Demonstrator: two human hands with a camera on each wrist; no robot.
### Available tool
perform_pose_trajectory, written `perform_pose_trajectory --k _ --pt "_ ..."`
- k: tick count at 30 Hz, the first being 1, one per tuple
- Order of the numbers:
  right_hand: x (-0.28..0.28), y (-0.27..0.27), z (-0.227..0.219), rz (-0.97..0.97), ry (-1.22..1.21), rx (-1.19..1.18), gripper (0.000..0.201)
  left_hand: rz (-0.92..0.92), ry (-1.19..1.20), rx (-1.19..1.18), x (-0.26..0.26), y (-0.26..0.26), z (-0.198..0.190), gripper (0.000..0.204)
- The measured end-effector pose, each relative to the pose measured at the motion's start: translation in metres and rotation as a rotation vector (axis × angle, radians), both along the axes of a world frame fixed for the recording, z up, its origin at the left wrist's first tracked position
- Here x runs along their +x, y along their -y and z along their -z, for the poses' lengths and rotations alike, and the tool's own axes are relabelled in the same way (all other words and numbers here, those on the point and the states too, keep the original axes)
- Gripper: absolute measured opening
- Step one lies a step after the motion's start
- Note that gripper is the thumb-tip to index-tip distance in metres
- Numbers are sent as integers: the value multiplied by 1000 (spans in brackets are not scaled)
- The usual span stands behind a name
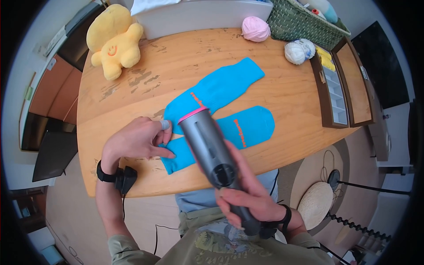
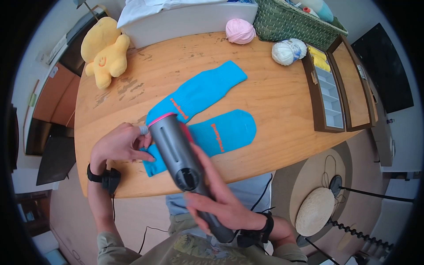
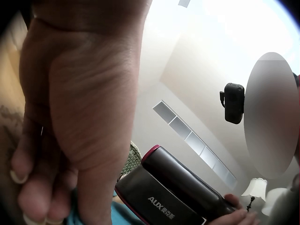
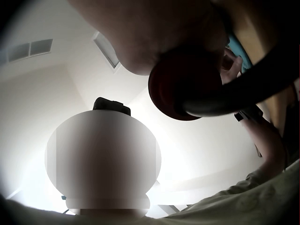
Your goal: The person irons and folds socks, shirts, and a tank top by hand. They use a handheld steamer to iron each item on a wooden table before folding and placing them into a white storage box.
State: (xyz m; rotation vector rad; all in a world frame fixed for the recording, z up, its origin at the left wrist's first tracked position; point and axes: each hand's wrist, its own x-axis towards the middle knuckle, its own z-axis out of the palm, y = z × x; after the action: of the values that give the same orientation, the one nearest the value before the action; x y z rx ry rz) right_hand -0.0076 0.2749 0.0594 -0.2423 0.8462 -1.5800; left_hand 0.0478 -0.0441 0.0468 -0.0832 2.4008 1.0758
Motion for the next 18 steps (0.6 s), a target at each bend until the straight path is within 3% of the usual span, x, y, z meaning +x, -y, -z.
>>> perform_pose_trajectory --k 8,18 --pt "27 17 12 -47 21 -44 92 63 -53 -75 -1 3 7 41" --pt "7 0 12 40 -5 21 90 -7 3 1 -2 -1 -2 42"
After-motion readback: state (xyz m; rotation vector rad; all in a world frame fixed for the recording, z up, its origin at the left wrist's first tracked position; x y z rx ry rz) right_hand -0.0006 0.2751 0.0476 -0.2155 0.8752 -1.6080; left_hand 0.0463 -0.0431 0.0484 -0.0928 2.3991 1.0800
